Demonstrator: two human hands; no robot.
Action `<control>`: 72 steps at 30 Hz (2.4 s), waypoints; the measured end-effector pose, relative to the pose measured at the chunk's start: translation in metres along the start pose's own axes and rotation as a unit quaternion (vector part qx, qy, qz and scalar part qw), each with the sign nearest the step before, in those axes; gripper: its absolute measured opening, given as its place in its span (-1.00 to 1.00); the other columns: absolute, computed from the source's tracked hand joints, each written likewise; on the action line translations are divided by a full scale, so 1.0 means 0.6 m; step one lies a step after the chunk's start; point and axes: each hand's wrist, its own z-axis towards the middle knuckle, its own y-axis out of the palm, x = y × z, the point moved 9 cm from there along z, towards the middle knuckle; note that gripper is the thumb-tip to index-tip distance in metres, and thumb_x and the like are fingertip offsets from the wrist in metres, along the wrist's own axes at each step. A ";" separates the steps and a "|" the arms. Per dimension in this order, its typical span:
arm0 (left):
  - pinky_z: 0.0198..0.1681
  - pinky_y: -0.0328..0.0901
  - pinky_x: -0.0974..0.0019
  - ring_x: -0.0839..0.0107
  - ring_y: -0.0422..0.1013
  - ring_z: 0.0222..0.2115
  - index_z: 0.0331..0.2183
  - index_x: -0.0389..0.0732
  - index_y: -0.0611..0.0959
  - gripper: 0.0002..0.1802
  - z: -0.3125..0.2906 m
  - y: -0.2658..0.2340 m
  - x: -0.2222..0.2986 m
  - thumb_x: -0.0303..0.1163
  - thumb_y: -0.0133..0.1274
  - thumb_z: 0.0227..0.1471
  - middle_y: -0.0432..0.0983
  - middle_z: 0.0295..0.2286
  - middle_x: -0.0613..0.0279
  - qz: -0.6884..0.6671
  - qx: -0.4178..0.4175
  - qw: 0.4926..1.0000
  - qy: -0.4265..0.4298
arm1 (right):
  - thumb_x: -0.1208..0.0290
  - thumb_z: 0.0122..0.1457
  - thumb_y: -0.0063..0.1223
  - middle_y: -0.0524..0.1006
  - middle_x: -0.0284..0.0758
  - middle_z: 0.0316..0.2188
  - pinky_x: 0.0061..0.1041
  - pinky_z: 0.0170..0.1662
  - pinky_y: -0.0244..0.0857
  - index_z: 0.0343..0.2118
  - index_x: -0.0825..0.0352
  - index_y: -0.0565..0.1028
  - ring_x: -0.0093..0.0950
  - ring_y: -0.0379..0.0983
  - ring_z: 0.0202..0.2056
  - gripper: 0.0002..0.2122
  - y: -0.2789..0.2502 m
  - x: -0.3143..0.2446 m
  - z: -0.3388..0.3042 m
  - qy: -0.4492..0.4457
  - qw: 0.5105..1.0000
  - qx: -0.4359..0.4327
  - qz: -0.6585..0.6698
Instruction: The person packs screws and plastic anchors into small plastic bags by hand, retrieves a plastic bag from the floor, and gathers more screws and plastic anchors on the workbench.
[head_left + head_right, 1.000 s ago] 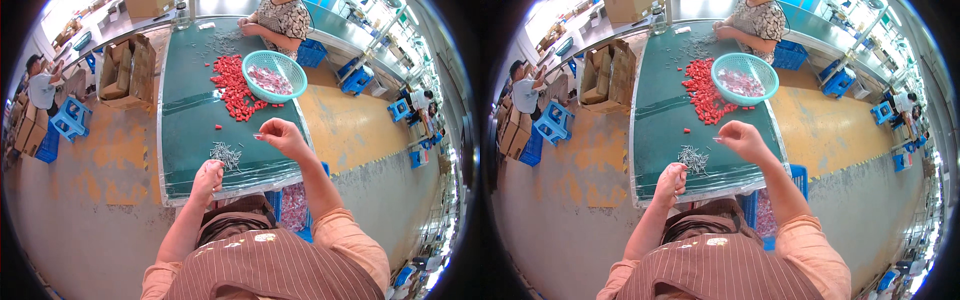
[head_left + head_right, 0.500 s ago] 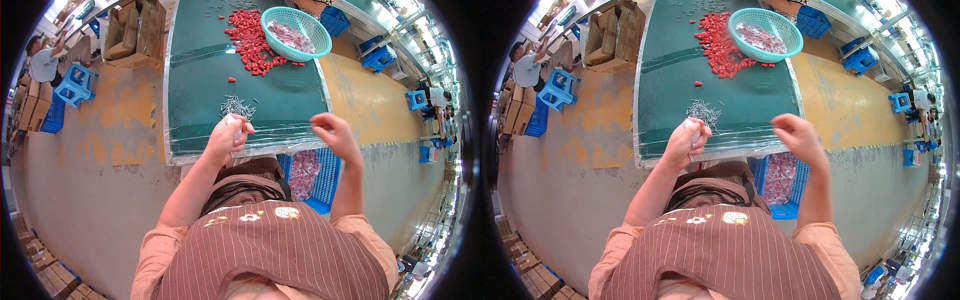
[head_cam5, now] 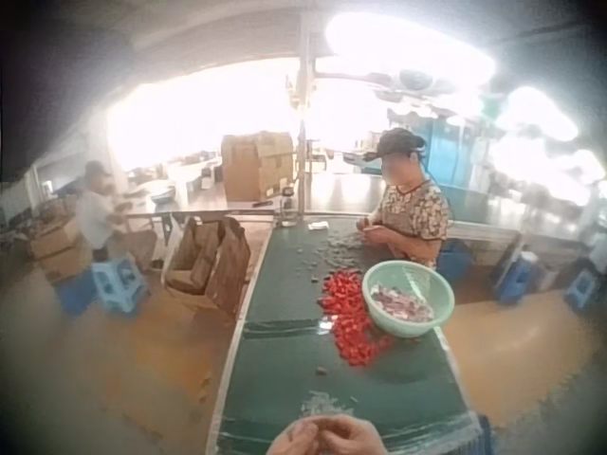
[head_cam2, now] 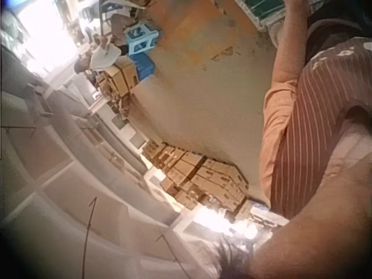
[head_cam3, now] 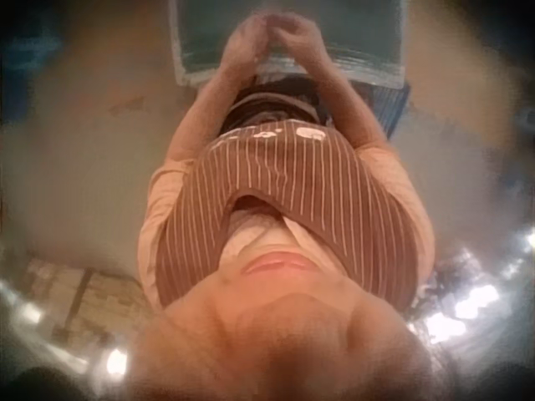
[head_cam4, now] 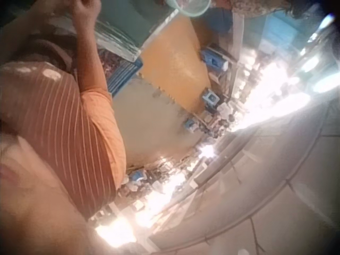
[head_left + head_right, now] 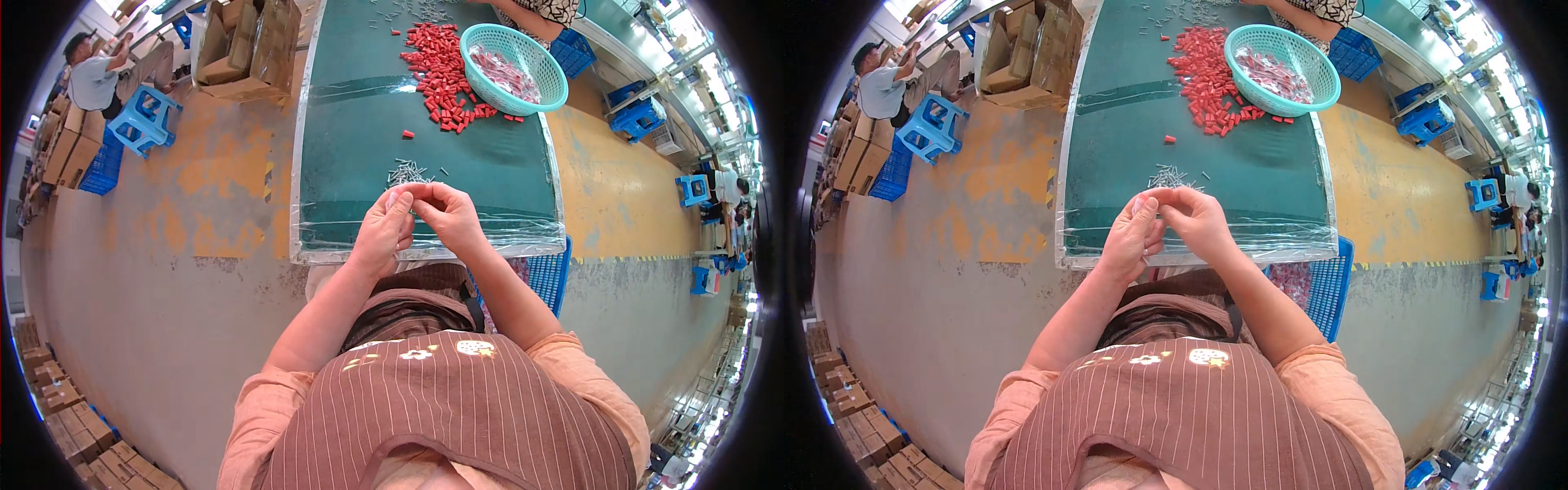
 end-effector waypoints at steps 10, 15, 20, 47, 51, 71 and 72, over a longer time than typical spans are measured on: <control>-0.73 -0.06 0.64 0.76 0.04 -0.74 -0.34 -0.16 0.49 -0.90 0.004 -0.030 -0.001 -0.38 0.04 0.09 0.25 -0.63 0.51 0.031 0.053 0.998 0.006 | 0.44 0.14 0.04 0.47 -0.44 -0.47 -0.66 -0.32 0.25 -0.35 0.41 0.48 -0.69 0.33 -0.41 -0.87 -0.020 0.017 -0.005 0.034 0.998 -0.025 -0.054; -0.73 -0.05 0.62 0.75 0.07 -0.73 -0.40 -0.13 0.47 -0.89 0.007 -0.032 -0.007 -0.37 0.08 0.06 0.28 -0.62 0.50 0.057 0.069 0.996 0.008 | 0.43 0.15 0.04 0.47 -0.43 -0.47 -0.65 -0.33 0.25 -0.34 0.40 0.46 -0.68 0.33 -0.41 -0.86 -0.018 -0.002 -0.010 0.060 0.998 -0.001 0.006; -0.72 -0.05 0.62 0.74 0.09 -0.73 -0.42 -0.10 0.44 -0.84 0.009 -0.033 -0.014 -0.35 0.12 0.04 0.31 -0.63 0.48 0.095 0.076 0.992 0.016 | 0.41 0.15 0.03 0.47 -0.44 -0.46 -0.66 -0.33 0.25 -0.33 0.38 0.46 -0.68 0.33 -0.40 -0.86 -0.026 0.017 -0.006 0.063 0.998 -0.019 -0.012; -0.76 -0.07 0.60 0.74 0.05 -0.77 -0.48 -0.13 0.45 -0.73 0.003 -0.045 -0.023 -0.16 0.01 0.11 0.31 -0.67 0.44 0.052 0.043 0.997 0.026 | 0.45 0.11 0.06 0.50 -0.37 -0.41 -0.61 -0.23 0.31 -0.39 0.35 0.44 -0.60 0.41 -0.35 -0.91 -0.024 0.066 -0.017 0.123 0.976 0.055 0.170; -0.76 -0.07 0.60 0.73 0.05 -0.77 -0.46 -0.16 0.42 -0.78 0.001 -0.061 -0.016 -0.25 0.00 0.13 0.33 -0.64 0.40 0.050 0.089 0.994 0.030 | 0.53 0.10 0.04 0.50 -0.31 -0.41 -0.50 -0.17 0.39 -0.40 0.38 0.40 -0.52 0.46 -0.33 -0.93 -0.054 0.063 -0.011 0.121 0.964 0.097 0.216; -0.56 0.12 0.56 0.70 0.19 -0.60 -0.41 -0.23 0.59 -0.84 0.006 -0.031 0.043 -0.33 0.10 0.04 0.36 -0.58 0.47 0.352 0.030 0.934 0.057 | 0.42 -0.04 0.10 0.52 -0.21 -0.56 -0.49 -0.36 0.32 -0.45 0.43 0.52 -0.44 0.44 -0.50 -0.84 -0.019 -0.033 0.021 0.039 0.930 -0.170 -0.325; -0.49 0.17 0.55 0.70 0.24 -0.54 -0.42 -0.23 0.60 -0.85 0.007 -0.023 0.046 -0.34 0.11 0.03 0.39 -0.56 0.47 0.389 0.009 0.918 0.076 | 0.42 -0.04 0.10 0.52 -0.21 -0.56 -0.49 -0.36 0.32 -0.45 0.43 0.52 -0.44 0.44 -0.50 -0.84 -0.017 -0.034 0.023 0.041 0.929 -0.171 -0.324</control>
